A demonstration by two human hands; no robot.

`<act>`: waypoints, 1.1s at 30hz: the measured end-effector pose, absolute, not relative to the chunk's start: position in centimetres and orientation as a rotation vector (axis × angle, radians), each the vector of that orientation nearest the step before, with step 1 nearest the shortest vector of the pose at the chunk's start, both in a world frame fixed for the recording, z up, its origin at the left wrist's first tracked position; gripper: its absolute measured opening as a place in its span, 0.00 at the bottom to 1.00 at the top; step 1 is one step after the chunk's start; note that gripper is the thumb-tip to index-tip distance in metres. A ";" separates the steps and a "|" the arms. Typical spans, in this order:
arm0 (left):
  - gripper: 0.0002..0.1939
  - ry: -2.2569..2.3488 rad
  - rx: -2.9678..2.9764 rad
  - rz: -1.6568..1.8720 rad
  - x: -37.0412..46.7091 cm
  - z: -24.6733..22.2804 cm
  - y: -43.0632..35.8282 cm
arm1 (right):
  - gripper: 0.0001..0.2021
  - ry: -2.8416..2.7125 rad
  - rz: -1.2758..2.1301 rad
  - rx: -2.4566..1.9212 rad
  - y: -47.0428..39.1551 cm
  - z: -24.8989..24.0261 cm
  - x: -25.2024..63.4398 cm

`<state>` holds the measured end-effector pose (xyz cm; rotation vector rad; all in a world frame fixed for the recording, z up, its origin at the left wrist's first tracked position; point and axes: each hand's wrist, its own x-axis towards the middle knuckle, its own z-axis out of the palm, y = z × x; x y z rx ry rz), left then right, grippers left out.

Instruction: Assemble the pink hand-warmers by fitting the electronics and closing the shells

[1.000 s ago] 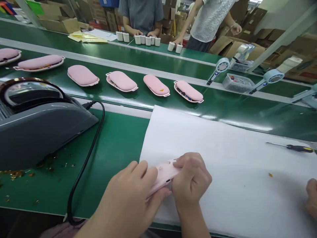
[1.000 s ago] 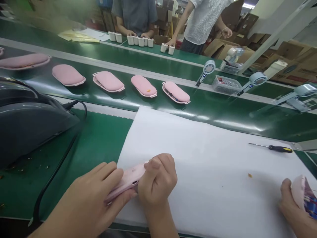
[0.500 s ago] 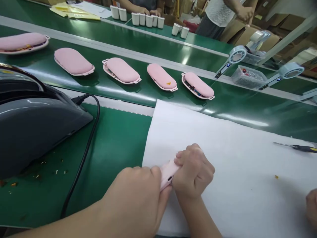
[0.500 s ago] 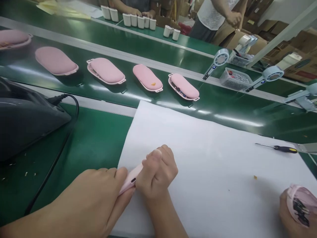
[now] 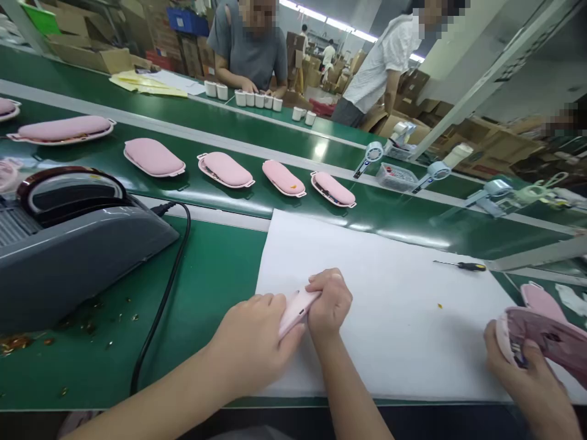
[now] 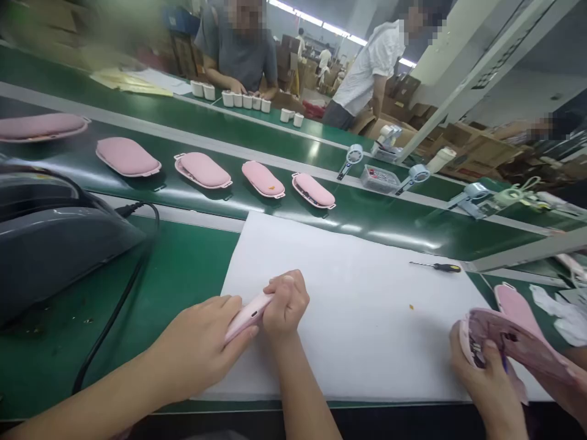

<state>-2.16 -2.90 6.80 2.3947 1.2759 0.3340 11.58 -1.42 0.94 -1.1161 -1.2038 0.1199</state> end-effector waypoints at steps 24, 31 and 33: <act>0.28 1.182 1.252 0.714 -0.7 6.7 -5.8 | 0.31 -0.984 1.088 -1.139 -6.8 4.9 12.3; 0.26 1.071 1.157 0.702 0.0 8.9 -6.1 | 0.32 -0.981 1.189 -1.063 -7.6 6.5 13.7; 0.28 1.016 1.107 0.718 0.1 8.8 -5.9 | 0.31 -0.965 1.219 -1.044 -7.7 6.3 13.7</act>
